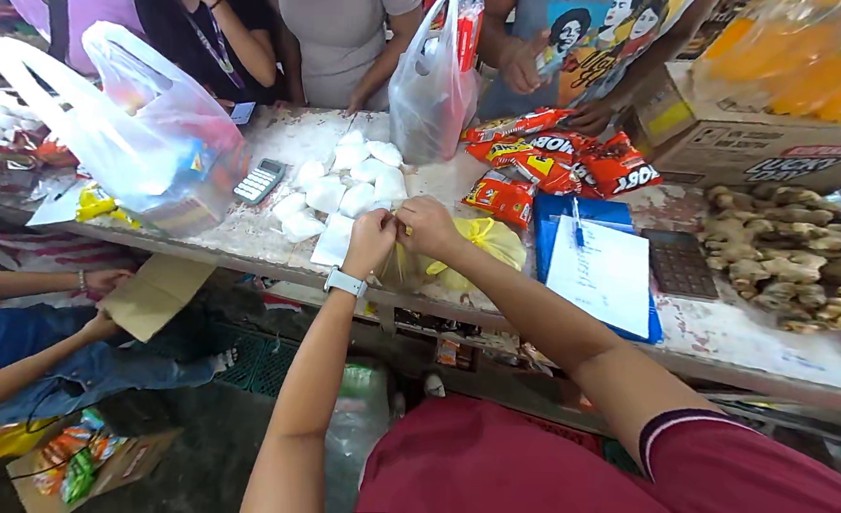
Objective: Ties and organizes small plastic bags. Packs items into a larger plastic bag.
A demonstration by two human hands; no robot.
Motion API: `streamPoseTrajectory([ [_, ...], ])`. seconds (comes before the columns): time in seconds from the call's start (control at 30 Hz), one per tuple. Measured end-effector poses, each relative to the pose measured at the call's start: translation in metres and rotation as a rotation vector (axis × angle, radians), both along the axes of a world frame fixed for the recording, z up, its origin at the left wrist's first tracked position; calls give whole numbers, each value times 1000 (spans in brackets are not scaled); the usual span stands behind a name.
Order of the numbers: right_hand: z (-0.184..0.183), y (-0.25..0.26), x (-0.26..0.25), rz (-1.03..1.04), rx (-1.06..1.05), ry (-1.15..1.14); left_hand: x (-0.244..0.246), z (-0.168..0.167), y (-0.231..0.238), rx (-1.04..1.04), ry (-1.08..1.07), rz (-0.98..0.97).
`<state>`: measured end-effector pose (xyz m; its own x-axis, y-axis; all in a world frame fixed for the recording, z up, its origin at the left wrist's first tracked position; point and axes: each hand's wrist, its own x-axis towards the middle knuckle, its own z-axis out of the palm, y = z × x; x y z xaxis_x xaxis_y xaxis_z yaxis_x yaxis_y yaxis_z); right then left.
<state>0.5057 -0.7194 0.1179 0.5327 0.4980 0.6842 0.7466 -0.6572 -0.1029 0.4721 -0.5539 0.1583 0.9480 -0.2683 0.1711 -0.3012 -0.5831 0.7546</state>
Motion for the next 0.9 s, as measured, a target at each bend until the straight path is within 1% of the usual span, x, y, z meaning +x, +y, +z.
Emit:
streamPoseTrajectory([
  [0.07, 3, -10, 12, 37, -130, -46, 13, -10, 7, -6, 38, -34],
  [0.1, 3, -18, 19, 39, -205, -27, 17, -16, 11, 14, 49, -35],
  [0.13, 2, -27, 23, 30, -258, 40, 14, -20, 13, 31, 53, -24],
  [0.2, 9, -38, 26, -21, -277, 257, 5, -20, 12, 25, 30, 22],
  [0.27, 30, -55, 16, -97, -211, 595, 1, -19, 7, 1, 1, 63],
  [0.3, 37, -65, 7, -150, -180, 725, 1, -19, 5, 20, -15, 71],
  [0.33, 40, -75, -5, -210, -183, 806, 3, -19, 3, 69, -16, 64],
  [0.4, 31, -84, -30, -323, -299, 933, 8, -24, -8, 213, 6, 47],
  [0.43, 18, -86, -40, -349, -355, 924, 11, -29, -15, 294, 43, 35],
  [0.47, 1, -89, -44, -364, -366, 864, 12, -36, -21, 357, 62, 23],
  [0.53, -29, -99, -45, -377, -260, 684, 7, -51, -28, 405, 17, 17],
  [0.6, -40, -108, -45, -366, -149, 552, 0, -66, -30, 366, -71, 47],
  [0.63, -39, -111, -44, -358, -116, 540, 0, -74, -30, 329, -99, 73],
  [0.7, -23, -113, -44, -330, -55, 638, -1, -80, -30, 225, -89, 148],
  [0.73, -14, -113, -45, -304, -30, 699, -5, -76, -32, 167, -55, 189],
  [0.8, 3, -107, -53, -244, -29, 785, -18, -65, -41, 68, -64, 238],
  [0.87, 16, -90, -67, -190, -104, 805, -37, -47, -57, 51, -15, 216],
  [0.9, 23, -78, -73, -174, -161, 826, -46, -36, -65, 59, 63, 193],
])
